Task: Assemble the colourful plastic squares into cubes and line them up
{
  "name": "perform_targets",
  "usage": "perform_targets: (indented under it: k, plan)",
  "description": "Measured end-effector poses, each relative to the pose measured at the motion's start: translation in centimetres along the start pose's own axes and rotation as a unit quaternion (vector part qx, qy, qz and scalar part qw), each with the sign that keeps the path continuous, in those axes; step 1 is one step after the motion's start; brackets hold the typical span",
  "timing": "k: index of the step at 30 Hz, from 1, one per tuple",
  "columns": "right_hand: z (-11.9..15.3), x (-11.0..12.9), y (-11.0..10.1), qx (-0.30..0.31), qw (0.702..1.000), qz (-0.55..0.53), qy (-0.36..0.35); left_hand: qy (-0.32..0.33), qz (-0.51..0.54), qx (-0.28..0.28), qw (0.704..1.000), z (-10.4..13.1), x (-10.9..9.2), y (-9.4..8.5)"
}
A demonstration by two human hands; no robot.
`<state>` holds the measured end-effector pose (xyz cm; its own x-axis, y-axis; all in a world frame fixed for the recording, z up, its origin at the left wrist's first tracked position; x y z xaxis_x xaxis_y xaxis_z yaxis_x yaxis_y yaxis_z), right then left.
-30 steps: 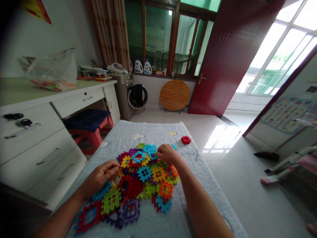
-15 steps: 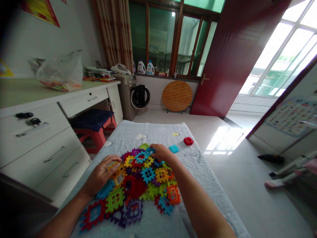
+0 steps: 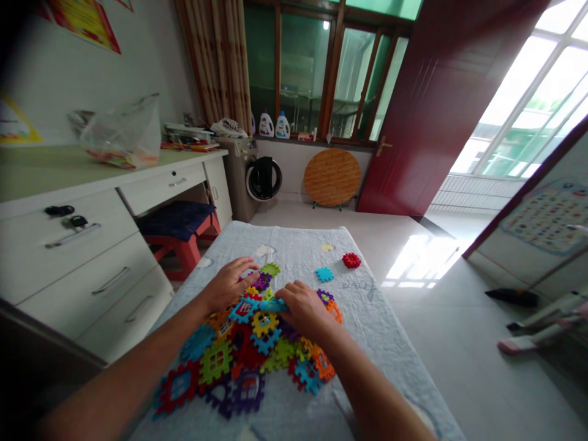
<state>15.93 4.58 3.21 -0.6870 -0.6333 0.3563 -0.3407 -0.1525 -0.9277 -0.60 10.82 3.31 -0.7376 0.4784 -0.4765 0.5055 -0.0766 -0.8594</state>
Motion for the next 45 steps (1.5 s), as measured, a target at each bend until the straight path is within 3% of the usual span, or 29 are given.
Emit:
perform_targets:
  k: [5, 10, 14, 17, 20, 23, 26, 29, 34, 39, 45]
  plan:
    - [0.7, -0.2, -0.1, 0.03, 0.993, -0.113, -0.032, -0.041, -0.092, 0.117, 0.988, -5.5, 0.0, 3.5]
    - [1.3, -1.7, -0.3, 0.023, 0.973, -0.23, -0.026, -0.059, -0.102, 0.177, 0.977, -6.9, 0.7, 6.3]
    - [1.6, -5.8, -1.0, -0.078, 0.954, -0.282, 0.062, -0.035, -0.103, 0.221, 0.969, -5.6, -0.2, 6.7]
    - [2.5, -10.1, -2.4, -0.197, 0.94, -0.231, 0.158, 0.002, -0.1, 0.237, 0.966, -4.1, -1.7, 6.3]
    - [3.3, -13.3, -3.1, -0.246, 0.931, -0.111, 0.247, 0.038, -0.093, 0.213, 0.972, -3.0, -3.0, 5.6]
    - [3.3, -15.0, -2.2, -0.196, 0.937, -0.039, 0.287, 0.044, -0.076, 0.159, 0.983, -2.3, -3.2, 4.6]
    - [3.2, -15.6, -1.0, -0.154, 0.948, -0.006, 0.279, 0.035, -0.062, 0.095, 0.993, -1.5, -2.5, 3.0]
    - [4.2, -16.2, -0.6, -0.158, 0.935, 0.04, 0.314, 0.012, -0.034, 0.02, 0.999, 0.0, -0.8, 0.9]
    - [5.4, -17.4, 0.2, -0.144, 0.923, 0.035, 0.355, -0.078, 0.047, -0.089, 0.992, 3.8, 4.2, -1.5]
    - [4.8, -17.4, -0.7, -0.176, 0.92, 0.023, 0.349, -0.135, 0.074, -0.137, 0.978, 6.6, 7.7, -0.8]
    - [2.4, -16.1, -1.4, -0.147, 0.92, 0.084, 0.353, -0.171, 0.121, -0.139, 0.968, 7.8, 9.1, 0.4]
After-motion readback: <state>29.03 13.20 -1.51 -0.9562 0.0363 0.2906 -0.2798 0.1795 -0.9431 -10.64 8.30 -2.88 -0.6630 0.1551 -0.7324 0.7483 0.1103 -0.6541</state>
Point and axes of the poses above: each hand's wrist, its own z-axis away from the middle knuckle, its own y-axis out of the palm, x = y × z, the point moved 7 cm from there along -z, towards the middle knuckle, and after that the axes turned 8 degrees about x, right-handed, at the moved point
